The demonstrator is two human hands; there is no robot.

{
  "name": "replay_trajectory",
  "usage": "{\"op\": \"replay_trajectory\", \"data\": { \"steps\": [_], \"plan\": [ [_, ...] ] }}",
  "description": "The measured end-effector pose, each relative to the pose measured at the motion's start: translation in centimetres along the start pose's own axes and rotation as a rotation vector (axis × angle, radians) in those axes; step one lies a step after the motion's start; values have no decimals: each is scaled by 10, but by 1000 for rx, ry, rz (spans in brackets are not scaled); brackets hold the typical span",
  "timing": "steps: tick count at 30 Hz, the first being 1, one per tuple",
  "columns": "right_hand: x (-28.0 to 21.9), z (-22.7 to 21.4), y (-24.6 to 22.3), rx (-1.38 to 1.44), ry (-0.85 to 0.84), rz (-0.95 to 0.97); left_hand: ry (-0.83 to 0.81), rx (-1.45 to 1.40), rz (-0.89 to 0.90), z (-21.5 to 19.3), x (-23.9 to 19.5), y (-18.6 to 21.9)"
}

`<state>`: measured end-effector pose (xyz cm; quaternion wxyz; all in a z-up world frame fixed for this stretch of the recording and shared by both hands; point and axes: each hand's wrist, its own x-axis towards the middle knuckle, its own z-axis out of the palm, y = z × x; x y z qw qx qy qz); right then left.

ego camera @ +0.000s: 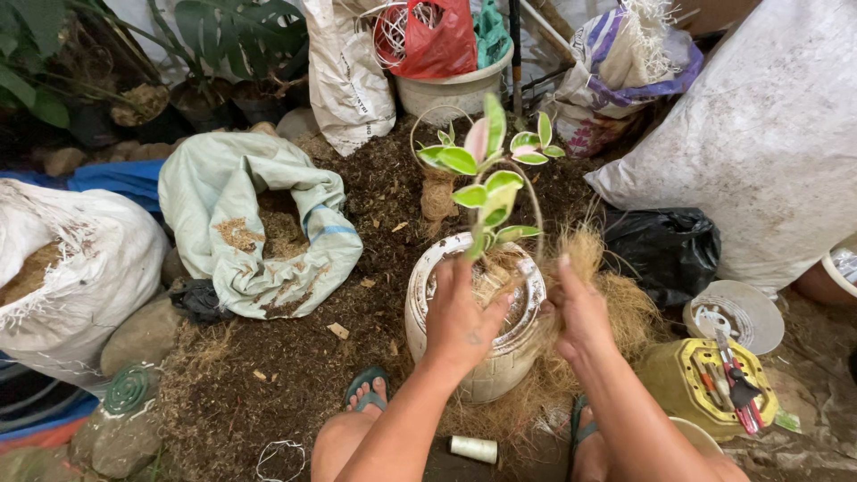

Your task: The person wraps a plant stem with coconut coir fiber by hand, securing it around the base and stem. They repeatedly add more fiber and adjust the wrapping to cover the stem evenly.

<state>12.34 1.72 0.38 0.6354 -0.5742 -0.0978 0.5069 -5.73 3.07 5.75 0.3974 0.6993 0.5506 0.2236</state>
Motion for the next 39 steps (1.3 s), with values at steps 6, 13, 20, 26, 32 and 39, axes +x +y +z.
{"op": "replay_trajectory", "data": {
  "steps": [6, 13, 20, 26, 32, 39],
  "plan": [
    [-15, 1, -24, 124, 43, -169, 165, -140, 231, -6, 2, 2],
    [4, -18, -13, 354, -81, -322, 3, -1061, 395, -13, 8, -8],
    [-16, 1, -9, 457, -186, -335, -128, -1552, 291, -11, 7, -22],
    [-22, 7, -9, 392, -261, -315, -404, -1757, 264, -12, 8, -29],
    [-8, -4, 7, 222, -284, -506, -252, -1673, 117, -7, 8, -35],
    [-31, 0, 23, 4, -285, -619, 137, -1092, 354, 4, 11, -24]
  ]
}}
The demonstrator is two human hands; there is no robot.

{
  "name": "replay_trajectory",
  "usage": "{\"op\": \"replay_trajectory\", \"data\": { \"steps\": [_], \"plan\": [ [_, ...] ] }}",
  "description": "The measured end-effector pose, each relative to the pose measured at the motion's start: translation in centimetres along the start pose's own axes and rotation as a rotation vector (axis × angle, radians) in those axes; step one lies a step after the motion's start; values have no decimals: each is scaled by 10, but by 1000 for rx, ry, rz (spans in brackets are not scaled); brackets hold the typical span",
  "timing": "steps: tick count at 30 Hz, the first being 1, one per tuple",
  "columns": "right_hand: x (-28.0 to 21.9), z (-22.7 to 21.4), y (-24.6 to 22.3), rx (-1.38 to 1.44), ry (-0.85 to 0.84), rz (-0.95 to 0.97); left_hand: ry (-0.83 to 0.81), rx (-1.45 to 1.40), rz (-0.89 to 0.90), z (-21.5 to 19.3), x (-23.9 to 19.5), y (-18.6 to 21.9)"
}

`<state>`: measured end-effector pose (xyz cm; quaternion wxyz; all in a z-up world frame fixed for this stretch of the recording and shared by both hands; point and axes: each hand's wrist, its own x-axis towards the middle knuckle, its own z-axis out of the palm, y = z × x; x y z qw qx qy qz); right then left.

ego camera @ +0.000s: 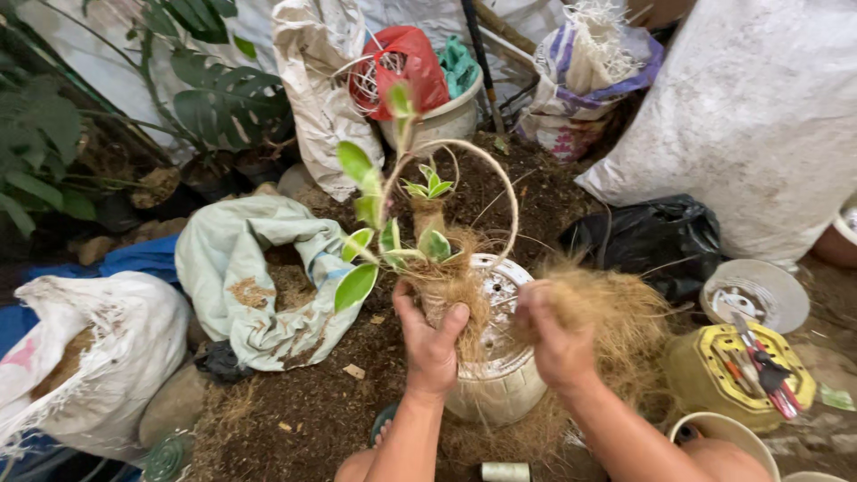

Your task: The person wraps a plant stem with coconut coir fiber by hand, securing it around the base and stem. They repeatedly add more fiber and adjust the wrapping to cover the stem evenly.

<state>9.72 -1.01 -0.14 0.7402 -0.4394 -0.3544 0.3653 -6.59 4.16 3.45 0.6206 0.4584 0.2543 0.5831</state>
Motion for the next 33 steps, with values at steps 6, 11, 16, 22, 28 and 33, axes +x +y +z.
{"op": "replay_trajectory", "data": {
  "steps": [6, 11, 16, 22, 28, 33],
  "plan": [
    [-7, 23, -23, -117, -74, 227, -117, 220, 127, 11, -6, -3],
    [-3, 25, -34, 38, -53, 294, -128, 317, 229, 13, -10, -9],
    [2, 26, -37, 124, -113, 313, -98, 312, 248, 16, -11, -7],
    [4, 20, -34, 10, -138, 347, -176, 169, 123, 25, -11, 5],
    [4, 5, -14, 100, -131, 378, -204, 198, 100, 22, -6, 12],
    [18, -14, -2, 235, -252, 130, -224, 653, 418, 14, -1, 15]
  ]
}}
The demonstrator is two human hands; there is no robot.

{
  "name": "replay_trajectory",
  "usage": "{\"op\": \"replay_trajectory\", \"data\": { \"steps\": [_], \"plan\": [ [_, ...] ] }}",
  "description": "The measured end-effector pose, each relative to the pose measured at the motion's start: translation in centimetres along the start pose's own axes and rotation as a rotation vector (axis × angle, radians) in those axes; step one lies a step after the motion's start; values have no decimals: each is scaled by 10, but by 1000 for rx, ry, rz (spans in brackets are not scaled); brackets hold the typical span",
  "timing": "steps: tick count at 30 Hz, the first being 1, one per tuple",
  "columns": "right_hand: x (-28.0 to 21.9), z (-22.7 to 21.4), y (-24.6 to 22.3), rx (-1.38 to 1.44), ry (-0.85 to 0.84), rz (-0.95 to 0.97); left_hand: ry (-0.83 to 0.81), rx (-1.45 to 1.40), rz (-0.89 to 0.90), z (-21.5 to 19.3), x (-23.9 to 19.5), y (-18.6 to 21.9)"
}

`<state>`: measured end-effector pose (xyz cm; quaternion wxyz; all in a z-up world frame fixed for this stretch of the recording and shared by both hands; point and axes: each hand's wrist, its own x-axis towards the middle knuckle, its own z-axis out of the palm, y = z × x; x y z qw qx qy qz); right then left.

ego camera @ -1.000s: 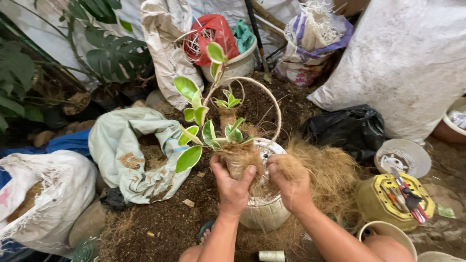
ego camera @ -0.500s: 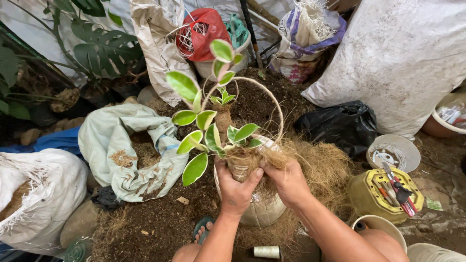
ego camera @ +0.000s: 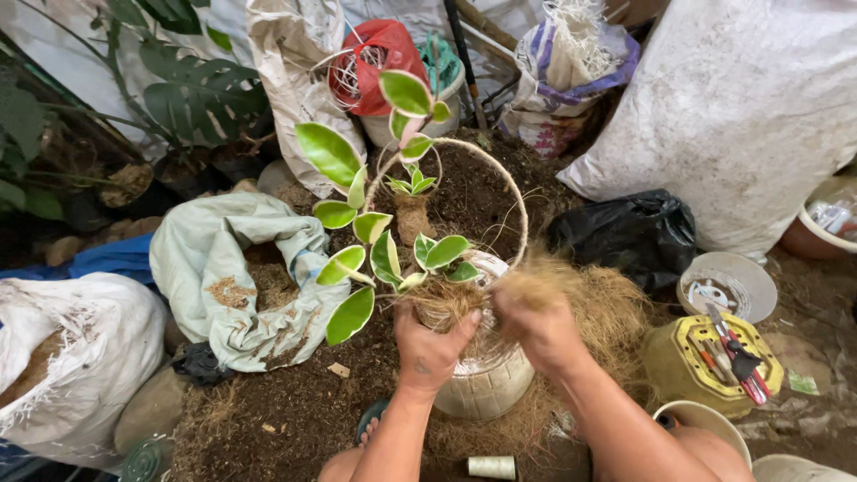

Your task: The person wraps a plant stem with coconut coir fiber by hand, securing it around the base and stem. They repeatedly add more fiber and adjust the wrapping to cover the stem evenly.

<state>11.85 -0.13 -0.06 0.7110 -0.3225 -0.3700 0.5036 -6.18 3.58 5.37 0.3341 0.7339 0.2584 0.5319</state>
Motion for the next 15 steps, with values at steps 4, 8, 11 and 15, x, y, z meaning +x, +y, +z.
{"op": "replay_trajectory", "data": {
  "steps": [4, 8, 11, 15],
  "plan": [
    [6, -3, -18, 135, 180, -67, 35, -238, -113, -3, 2, 8],
    [4, 6, -40, 48, 138, 42, -48, -387, -182, -1, 2, 15],
    [4, 4, -49, -57, 71, 26, -56, -260, -161, 2, 0, 12],
    [7, 1, -49, -301, 50, -29, -31, -172, -199, 0, -2, 4]
  ]
}}
